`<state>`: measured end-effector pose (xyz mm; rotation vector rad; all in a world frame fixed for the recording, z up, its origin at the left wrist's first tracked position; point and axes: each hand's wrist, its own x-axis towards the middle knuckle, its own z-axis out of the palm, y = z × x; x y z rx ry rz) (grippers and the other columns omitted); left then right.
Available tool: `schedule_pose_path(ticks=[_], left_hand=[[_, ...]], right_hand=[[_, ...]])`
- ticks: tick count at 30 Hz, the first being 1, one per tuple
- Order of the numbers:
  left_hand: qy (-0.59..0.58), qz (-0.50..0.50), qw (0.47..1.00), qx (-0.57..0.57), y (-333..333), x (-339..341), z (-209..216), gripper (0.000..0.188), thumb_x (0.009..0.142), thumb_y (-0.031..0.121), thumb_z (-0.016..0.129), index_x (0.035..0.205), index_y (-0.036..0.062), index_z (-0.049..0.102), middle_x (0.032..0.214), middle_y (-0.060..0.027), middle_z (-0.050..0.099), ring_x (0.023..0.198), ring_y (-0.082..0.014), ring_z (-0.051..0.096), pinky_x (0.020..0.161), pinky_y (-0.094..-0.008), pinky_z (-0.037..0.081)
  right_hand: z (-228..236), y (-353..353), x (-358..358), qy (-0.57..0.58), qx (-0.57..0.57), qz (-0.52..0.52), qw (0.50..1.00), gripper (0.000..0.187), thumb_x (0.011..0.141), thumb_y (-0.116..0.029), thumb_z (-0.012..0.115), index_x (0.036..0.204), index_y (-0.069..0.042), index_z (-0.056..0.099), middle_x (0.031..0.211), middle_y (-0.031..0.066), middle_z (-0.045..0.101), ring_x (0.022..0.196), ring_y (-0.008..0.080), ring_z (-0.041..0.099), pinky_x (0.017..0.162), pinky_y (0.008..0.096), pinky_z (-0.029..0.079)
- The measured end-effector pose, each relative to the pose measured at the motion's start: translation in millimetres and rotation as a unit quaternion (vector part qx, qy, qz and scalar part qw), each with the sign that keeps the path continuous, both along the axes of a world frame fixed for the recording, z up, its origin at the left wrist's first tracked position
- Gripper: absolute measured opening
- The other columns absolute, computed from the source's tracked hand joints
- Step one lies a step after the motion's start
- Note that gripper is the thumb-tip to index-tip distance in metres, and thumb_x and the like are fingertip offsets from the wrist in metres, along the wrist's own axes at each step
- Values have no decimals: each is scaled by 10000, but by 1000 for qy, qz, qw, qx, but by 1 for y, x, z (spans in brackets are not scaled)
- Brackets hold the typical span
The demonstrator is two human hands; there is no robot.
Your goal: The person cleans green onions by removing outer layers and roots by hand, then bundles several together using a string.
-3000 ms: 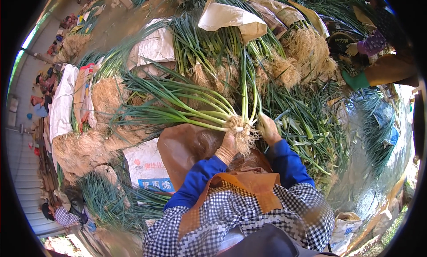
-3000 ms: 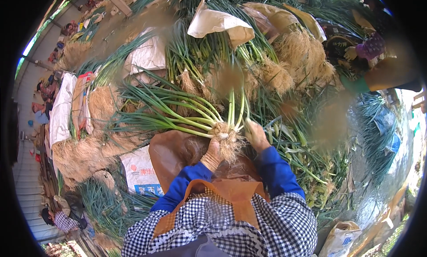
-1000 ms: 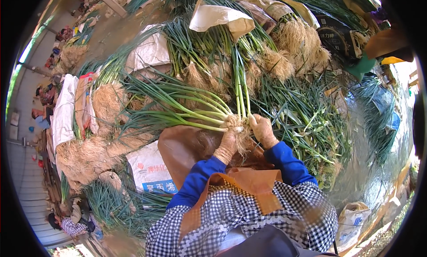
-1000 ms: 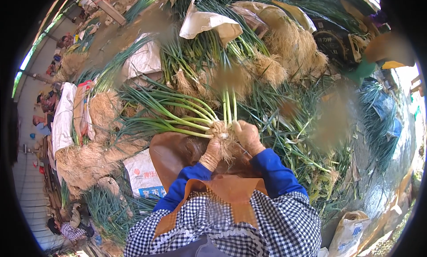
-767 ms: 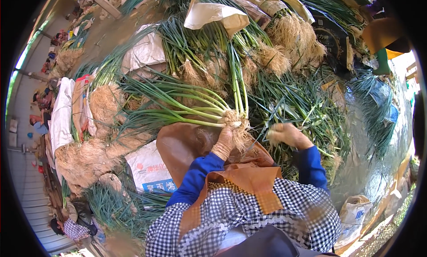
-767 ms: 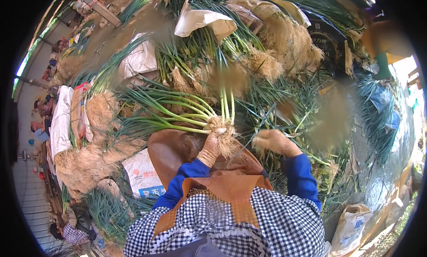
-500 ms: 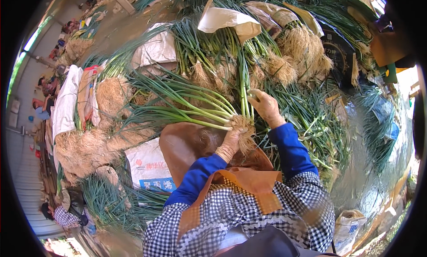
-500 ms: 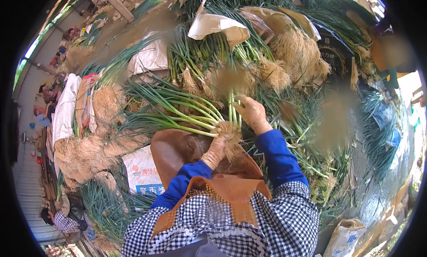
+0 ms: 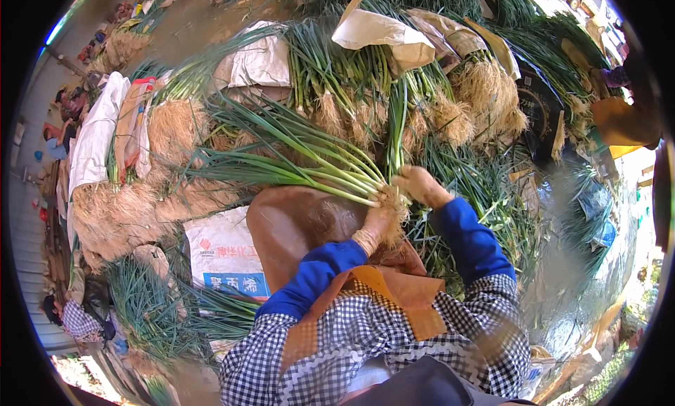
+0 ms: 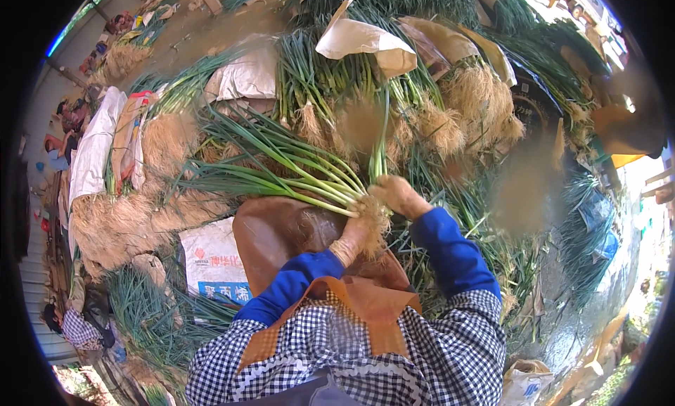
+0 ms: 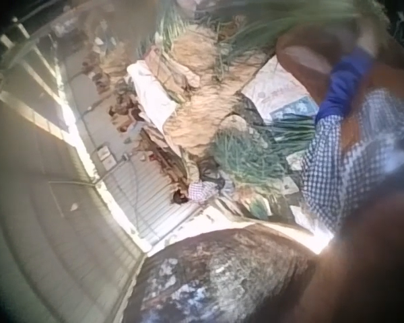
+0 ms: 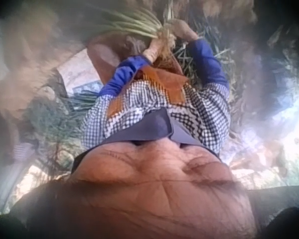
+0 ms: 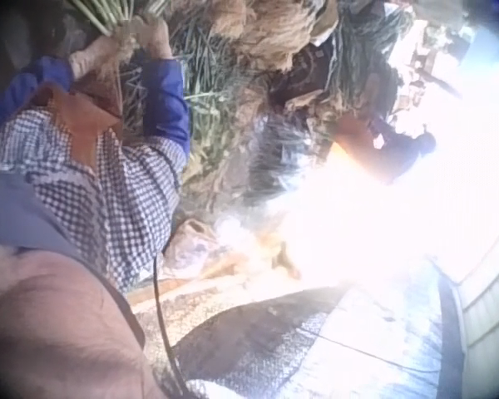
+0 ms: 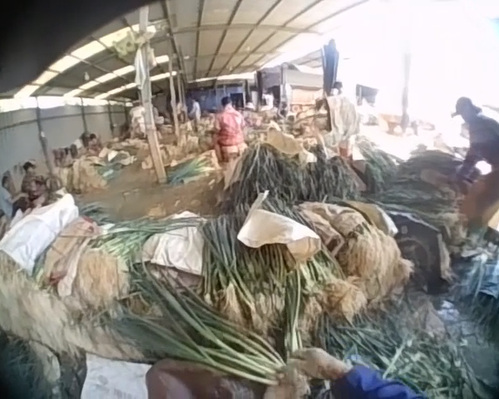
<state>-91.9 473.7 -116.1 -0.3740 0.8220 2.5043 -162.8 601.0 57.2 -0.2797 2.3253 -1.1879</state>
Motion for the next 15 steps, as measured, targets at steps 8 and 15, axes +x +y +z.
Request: schedule_pose_path(ticks=[8, 15], left_hand=[[-73, 39, 995, 61, 4, -3, 77, 319, 813, -34, 527, 1101, 101, 500, 977, -85, 532, 900, -217, 550, 776, -337, 495], [-81, 8, 995, 55, 0, -5, 85, 380, 774, -79, 520, 1119, 77, 495, 991, -80, 540, 928, -244, 558, 830, -378, 496]], right_hand=[[57, 205, 125, -141, 44, -163, 975, 178, 753, -192, 570, 786, -17, 581, 682, 42, 550, 543, 121, 491, 490, 263, 375], [-1, 145, 74, 153, 109, -199, 962, 484, 795, -404, 628, 1138, -70, 556, 1051, 139, 622, 954, 244, 602, 826, 331, 461]])
